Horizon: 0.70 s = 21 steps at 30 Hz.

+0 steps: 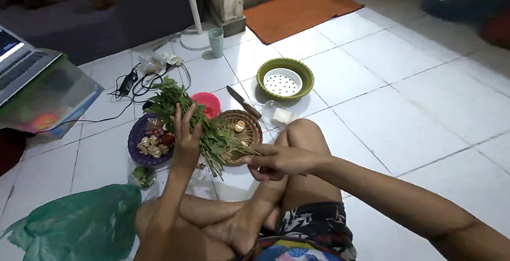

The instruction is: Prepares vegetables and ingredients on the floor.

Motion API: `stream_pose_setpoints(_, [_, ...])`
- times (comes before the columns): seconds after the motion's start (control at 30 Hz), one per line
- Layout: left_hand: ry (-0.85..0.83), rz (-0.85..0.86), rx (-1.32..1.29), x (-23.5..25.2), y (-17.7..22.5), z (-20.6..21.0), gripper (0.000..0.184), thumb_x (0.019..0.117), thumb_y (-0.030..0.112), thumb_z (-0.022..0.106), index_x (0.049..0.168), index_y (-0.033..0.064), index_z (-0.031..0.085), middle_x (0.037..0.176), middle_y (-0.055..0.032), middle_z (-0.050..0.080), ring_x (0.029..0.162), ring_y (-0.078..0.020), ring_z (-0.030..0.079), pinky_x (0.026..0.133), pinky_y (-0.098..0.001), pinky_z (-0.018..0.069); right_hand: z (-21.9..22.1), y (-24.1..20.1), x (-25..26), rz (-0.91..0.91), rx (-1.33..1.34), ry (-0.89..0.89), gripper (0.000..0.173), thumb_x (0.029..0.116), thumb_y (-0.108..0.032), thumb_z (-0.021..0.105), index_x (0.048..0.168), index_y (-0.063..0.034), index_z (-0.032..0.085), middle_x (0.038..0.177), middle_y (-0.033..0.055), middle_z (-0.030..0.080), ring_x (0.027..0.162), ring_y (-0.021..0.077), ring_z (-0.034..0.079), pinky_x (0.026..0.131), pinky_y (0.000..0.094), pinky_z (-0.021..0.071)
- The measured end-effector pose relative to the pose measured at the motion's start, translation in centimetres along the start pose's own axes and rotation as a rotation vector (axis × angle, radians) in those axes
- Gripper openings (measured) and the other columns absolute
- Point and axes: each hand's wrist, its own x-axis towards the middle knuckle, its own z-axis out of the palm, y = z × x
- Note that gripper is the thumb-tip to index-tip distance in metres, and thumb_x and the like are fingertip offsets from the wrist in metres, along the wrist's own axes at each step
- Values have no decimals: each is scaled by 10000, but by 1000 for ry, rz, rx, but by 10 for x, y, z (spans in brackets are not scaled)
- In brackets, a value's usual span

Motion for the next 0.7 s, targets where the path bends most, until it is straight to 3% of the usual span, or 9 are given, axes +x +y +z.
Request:
stream_pose_setpoints(0.2, [-35,24,-27,-8,1,5,263,977,-47,520,1200,-96,651,1500,-233,511,1462,-476,364,1173,-589,320,-17,-9,-14,36,-12,22,339,1120,-206,257,1270,-92,539,698,-93,530,481,-51,375,449,121,310])
stream_pose_setpoints(0.4, [-78,-5,-123,-13,0,4,341,995,-41,496,1286,9,665,1508,-231,499,1464,-443,374,1170,-518,359,-32,-15,-18,8,58,104,309,1093,-180,265,1166,-135,562,663,-101,510,445,-60,365,418,102,308])
stream_pose_setpoints(0.53, [-94,70,-78,-20,-14,4,526,884,-159,515,1338,69,652,1469,-260,521,1421,-499,409,1125,-554,410,-48,-15,-23,-130,184,195,344,1066,-177,274,1167,-144,601,627,-129,513,423,-91,348,406,76,297])
stream_pose_setpoints(0.7, [-27,43,-86,-27,-15,5,498,904,-127,527,1349,61,649,1481,-293,493,1423,-514,396,1142,-553,388,-49,-17,-16,-165,217,331,374,1078,-163,200,1134,-109,566,638,-103,521,424,-73,355,411,83,306])
